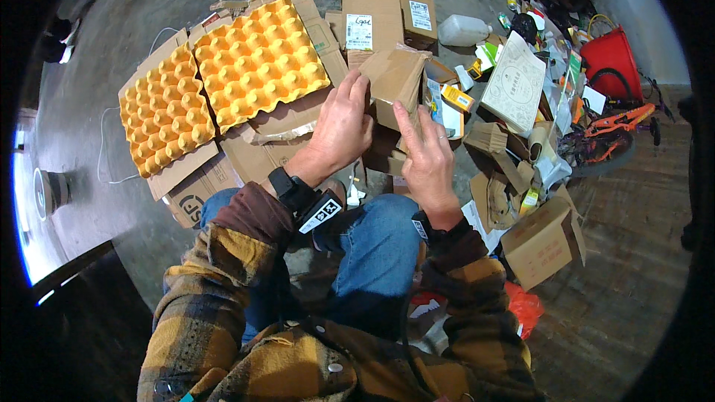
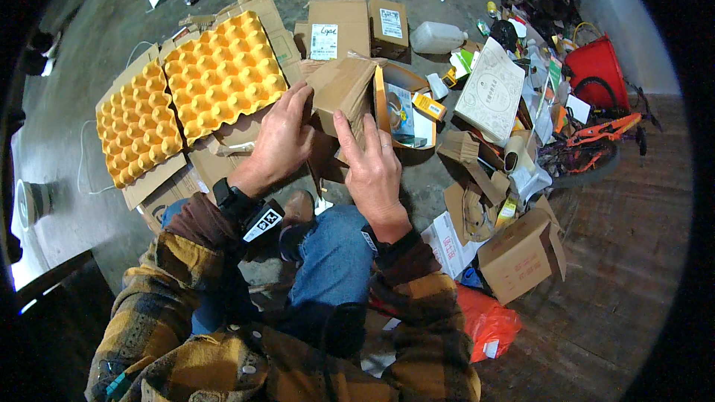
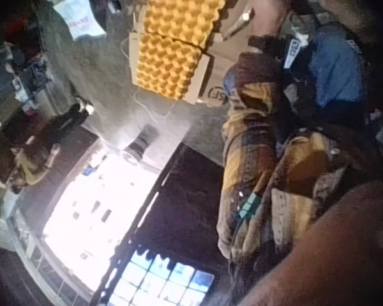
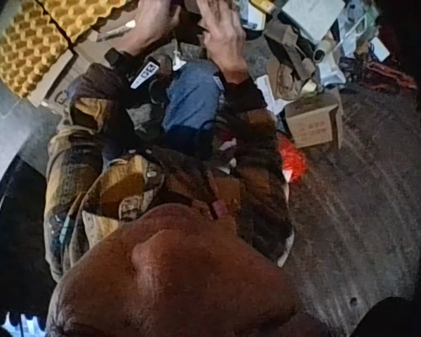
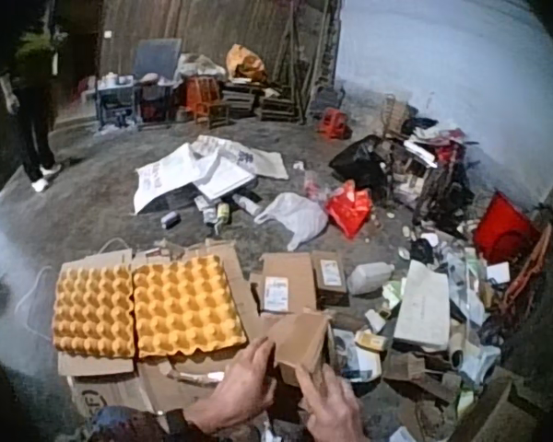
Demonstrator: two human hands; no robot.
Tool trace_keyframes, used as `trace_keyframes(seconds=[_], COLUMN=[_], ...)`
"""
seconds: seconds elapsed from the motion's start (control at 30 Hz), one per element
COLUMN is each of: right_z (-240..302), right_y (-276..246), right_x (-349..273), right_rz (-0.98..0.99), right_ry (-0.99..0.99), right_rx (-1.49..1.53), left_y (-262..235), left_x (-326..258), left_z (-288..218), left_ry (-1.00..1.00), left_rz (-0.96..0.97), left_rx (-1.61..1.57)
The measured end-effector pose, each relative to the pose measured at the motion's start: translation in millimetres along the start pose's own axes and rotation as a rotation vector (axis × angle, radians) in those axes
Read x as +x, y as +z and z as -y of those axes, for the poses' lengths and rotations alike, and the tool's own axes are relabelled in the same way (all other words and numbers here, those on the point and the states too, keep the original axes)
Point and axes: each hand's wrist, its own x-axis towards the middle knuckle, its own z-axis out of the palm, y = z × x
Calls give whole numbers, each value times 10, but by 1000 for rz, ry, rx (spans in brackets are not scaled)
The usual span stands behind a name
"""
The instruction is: The person sits on the floor and assembles a structure using cardboard boxes and yellow egg cartons. They flatten boxes, cut a small piece with scissors, and arrange the cartons on top of the cardboard base.
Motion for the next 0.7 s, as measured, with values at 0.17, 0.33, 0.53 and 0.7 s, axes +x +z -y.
trace_keyframes(seconds=[0.17, 0.33, 0.53, 0.7], right_z=[-73, -146, -413, -540], right_y=[-37, -72, 26, 138], right_x=[-6, -60, -227, -356], right_rz=[1, 21, -33, 20], right_ry=[-25, -33, 123, 62], right_rx=[-43, -49, -10, 46], left_y=[27, 49, -110, -127], left_x=[-5, 0, 75, 109], left_z=[-11, -7, -33, -78], left_ry=[2, 69, -307, -249], left_rz=[36, 16, 96, 130], left_rx=[22, -6, -682, -590])
